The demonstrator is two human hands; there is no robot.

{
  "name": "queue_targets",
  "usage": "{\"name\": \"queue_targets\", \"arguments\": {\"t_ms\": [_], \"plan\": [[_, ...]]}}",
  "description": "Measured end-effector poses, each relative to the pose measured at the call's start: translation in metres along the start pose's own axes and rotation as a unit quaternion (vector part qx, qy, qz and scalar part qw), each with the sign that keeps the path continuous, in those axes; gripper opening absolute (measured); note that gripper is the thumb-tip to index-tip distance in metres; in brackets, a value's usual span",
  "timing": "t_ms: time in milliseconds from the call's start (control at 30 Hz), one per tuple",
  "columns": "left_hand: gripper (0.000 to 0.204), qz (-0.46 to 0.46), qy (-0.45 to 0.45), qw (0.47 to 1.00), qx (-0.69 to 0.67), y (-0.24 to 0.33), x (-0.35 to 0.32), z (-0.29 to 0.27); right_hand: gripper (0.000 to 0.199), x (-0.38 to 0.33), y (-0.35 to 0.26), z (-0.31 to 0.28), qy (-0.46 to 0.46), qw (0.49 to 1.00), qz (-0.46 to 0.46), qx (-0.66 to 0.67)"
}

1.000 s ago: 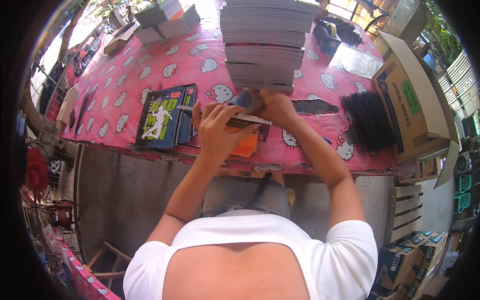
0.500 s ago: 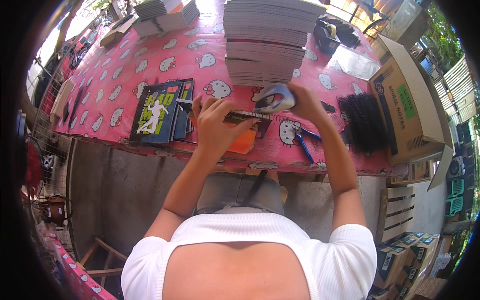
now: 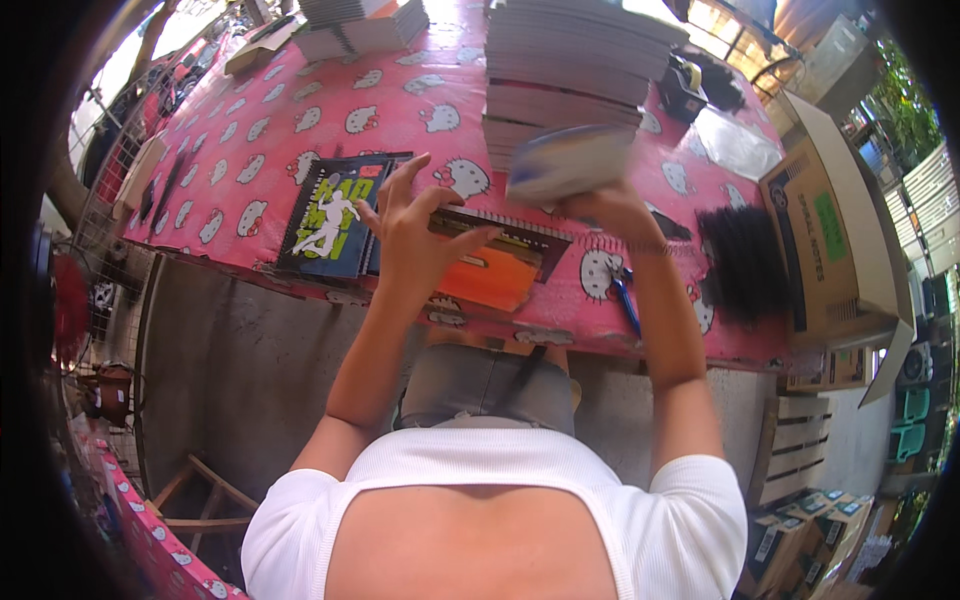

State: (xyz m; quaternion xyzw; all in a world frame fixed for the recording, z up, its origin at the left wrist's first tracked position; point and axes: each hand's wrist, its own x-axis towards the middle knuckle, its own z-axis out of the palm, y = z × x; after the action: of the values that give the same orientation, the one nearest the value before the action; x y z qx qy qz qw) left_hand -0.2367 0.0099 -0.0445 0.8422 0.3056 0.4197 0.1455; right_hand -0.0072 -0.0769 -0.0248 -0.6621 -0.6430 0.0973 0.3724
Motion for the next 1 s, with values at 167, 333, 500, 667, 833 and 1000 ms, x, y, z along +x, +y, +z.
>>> {"name": "queue_targets", "arguments": {"t_ms": [167, 333, 500, 667, 833, 1000], "plan": [[0.046, 0.029, 0.037, 0.995, -0.086, -0.006, 0.004, 0.001, 0.045, 0.012, -0.001, 0.003, -0.086, 0.982, 0.011, 0.169], [0.049, -0.022, 0.070, 0.990, -0.121, -0.017, 0.006, -0.002, 0.050, 0.024, 0.016, 0.020, -0.070, 0.997, 0.012, -0.002], [0.051, -0.033, 0.100, 0.980, -0.169, -0.040, -0.003, 0.005, 0.053, 0.027, -0.006, 0.028, -0.076, 0.857, 0.010, 0.510], [0.052, -0.145, 0.050, 0.930, -0.334, -0.039, -0.006, 0.003, 0.057, 0.040, -0.007, 0.028, -0.042, 0.997, 0.018, 0.064], [0.042, -0.158, 0.100, 0.852, -0.489, -0.040, -0.010, 0.006, 0.047, 0.057, 0.000, 0.043, -0.073, 0.996, -0.034, 0.029], [0.045, -0.234, 0.079, 0.832, -0.497, -0.047, -0.021, 0.003, 0.032, 0.063, -0.004, 0.054, -0.065, 0.983, 0.025, -0.170]]}}
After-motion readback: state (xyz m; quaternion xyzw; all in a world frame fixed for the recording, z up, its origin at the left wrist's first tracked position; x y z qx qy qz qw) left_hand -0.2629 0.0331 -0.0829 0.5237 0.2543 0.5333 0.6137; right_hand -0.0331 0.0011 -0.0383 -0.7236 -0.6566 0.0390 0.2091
